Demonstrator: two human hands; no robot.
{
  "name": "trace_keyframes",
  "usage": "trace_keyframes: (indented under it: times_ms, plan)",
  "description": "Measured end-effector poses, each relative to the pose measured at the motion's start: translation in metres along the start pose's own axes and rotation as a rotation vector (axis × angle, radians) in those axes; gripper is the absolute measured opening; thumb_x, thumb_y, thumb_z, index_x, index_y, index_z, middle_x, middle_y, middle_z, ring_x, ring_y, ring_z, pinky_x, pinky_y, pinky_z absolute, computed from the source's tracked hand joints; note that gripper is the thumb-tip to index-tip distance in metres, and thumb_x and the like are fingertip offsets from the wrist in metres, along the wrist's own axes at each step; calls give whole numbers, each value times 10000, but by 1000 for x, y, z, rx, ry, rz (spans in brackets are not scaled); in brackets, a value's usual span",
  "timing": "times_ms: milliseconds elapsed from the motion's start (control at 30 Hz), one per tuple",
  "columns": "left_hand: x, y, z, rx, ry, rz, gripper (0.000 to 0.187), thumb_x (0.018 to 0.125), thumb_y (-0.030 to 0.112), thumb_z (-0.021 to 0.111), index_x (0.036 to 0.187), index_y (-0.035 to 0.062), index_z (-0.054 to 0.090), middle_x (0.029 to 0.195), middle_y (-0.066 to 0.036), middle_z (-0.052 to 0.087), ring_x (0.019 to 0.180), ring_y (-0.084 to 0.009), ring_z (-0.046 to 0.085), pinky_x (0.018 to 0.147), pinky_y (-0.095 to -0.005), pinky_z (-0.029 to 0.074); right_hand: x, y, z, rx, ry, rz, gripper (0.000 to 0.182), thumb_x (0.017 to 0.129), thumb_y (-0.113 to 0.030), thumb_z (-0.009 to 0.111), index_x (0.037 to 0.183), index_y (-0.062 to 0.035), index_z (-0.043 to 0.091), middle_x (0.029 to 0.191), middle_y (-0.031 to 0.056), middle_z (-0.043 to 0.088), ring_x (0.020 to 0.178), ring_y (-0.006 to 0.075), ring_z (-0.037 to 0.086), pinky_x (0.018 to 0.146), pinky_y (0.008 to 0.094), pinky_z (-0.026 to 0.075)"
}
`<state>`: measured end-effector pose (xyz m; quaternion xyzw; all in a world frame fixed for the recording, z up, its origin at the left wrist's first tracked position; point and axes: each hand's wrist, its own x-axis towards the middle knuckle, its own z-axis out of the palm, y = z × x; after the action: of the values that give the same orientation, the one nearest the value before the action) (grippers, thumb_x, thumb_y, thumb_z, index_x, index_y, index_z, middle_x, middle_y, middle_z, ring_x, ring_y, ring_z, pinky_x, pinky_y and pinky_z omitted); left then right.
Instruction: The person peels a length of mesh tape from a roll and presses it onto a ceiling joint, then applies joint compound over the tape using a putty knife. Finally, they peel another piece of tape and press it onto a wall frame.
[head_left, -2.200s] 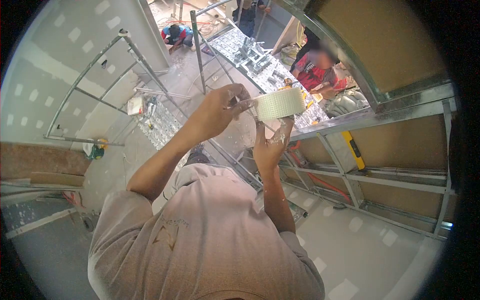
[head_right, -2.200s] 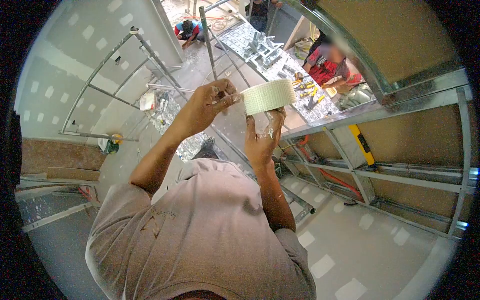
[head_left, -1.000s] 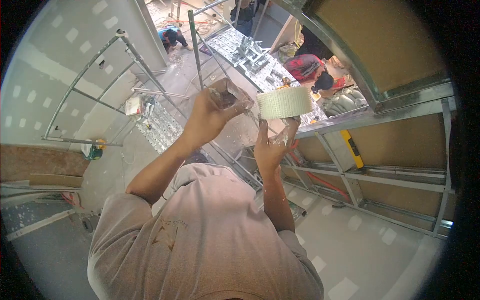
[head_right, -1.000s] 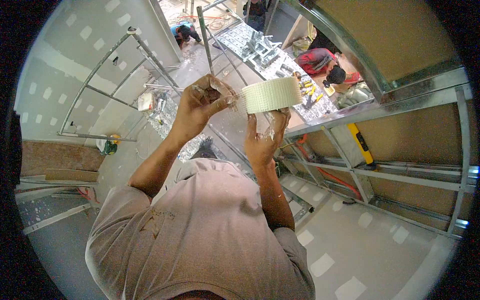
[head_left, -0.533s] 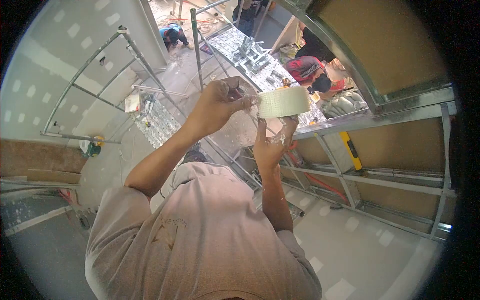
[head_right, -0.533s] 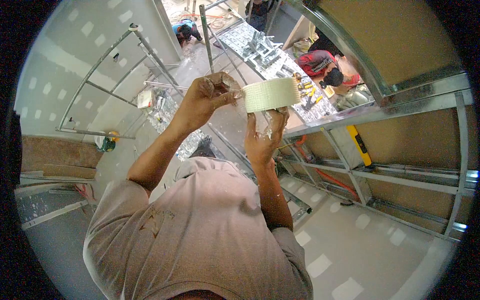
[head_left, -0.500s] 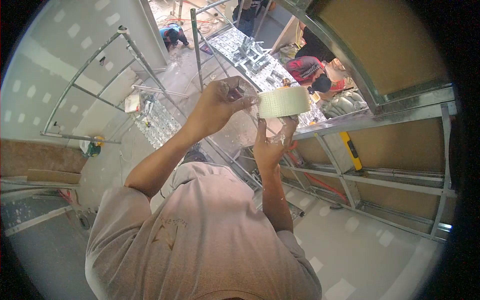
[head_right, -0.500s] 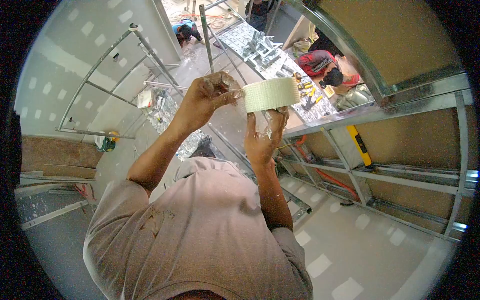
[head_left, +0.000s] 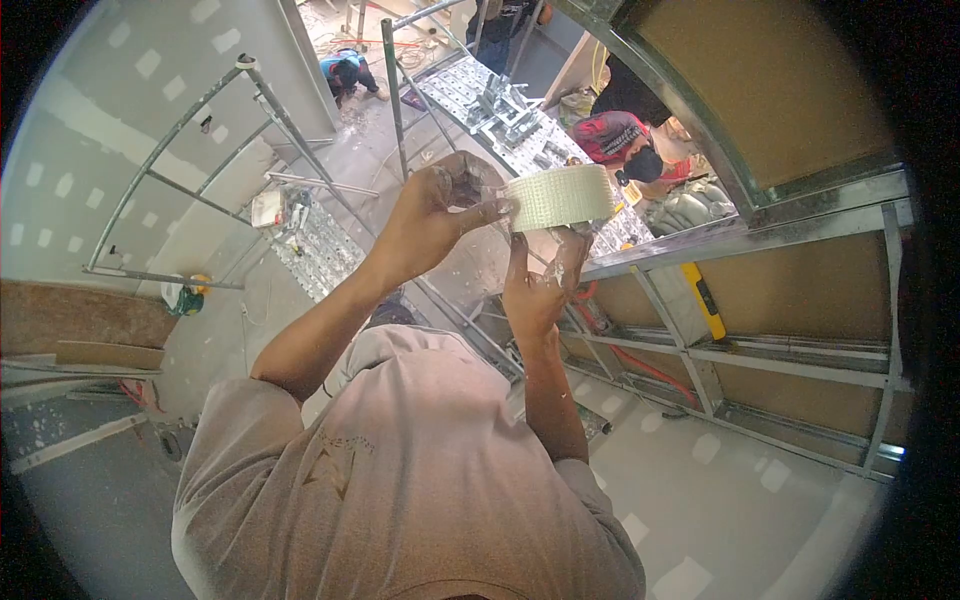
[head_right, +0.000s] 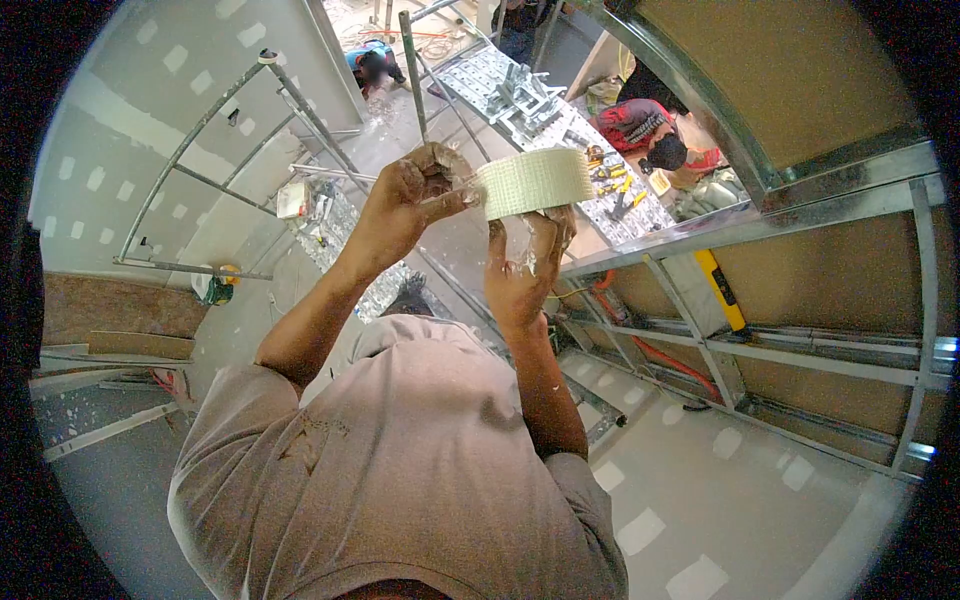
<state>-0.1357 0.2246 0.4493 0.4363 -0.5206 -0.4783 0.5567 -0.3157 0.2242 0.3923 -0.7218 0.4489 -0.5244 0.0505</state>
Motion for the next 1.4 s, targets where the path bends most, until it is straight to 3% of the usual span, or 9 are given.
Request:
trace_keyframes:
  times_ms: [133,233,300,533,600,800,933,1000,1400]
  plan:
    - [1,5,-1,-10,24,-4,122,907,61,772,963,13,675,953,-48,700,932,-133,675,858,-284,531,-1,1,5,4,19,-34,422,776,21,795,1131,22,566,1146,248,584,1116,461,555,974,554,428]
    - [-3,8,1,174,84,63,109,900,48,775,936,17,677,940,-41,696,917,-121,670,845,-281,533,-2,0,7,34,21,-25,441,777,17,805,1150,14,570,1176,244,588,1156,460,551,1006,553,417]
    - [-7,9,6,175,179,100,91,903,37,767,922,14,681,936,-41,695,912,-113,667,839,-272,532,-3,-3,9,86,35,64,429,763,17,809,1134,-40,602,1278,208,574,1312,450,466,1090,568,350]
    - [-10,2,11,85,196,83,97,926,12,726,993,7,656,936,-31,685,916,-111,662,843,-273,531,3,-6,13,-8,42,60,439,763,9,808,1150,-61,611,1278,202,577,1314,447,466,1094,587,338]
    - [-4,-4,9,-88,157,31,135,931,-1,710,1045,9,638,941,-27,681,913,-111,656,831,-273,527,2,-1,13,-62,54,-22,433,769,8,802,1152,-63,613,1272,203,580,1319,448,465,1101,598,331]
    - [5,-8,-6,-60,38,-65,142,934,0,707,1058,-6,639,964,-58,706,953,-144,674,906,-303,548,3,2,13,-128,27,-94,436,753,28,805,1139,-29,610,1233,199,608,1275,426,490,1081,574,335]
    - [3,-9,-9,-68,51,-52,122,948,11,694,1056,-11,642,974,-73,717,974,-157,683,949,-324,553,4,0,14,-129,27,-96,442,751,23,805,1144,-26,607,1228,209,607,1280,443,482,1082,574,336]
    - [1,-8,-10,87,65,-28,97,964,25,679,1047,-9,643,986,-78,716,988,-158,685,957,-334,555,4,-2,13,-125,1,-68,442,741,16,807,1131,-25,605,1222,212,609,1274,444,487,1086,569,336]
    - [-5,-9,-4,72,74,63,132,987,63,658,1078,7,579,1037,-43,647,1057,-152,653,978,-311,507,6,3,16,-197,-51,-112,473,746,40,764,1173,-41,577,1184,186,601,1232,424,521,1134,601,318]
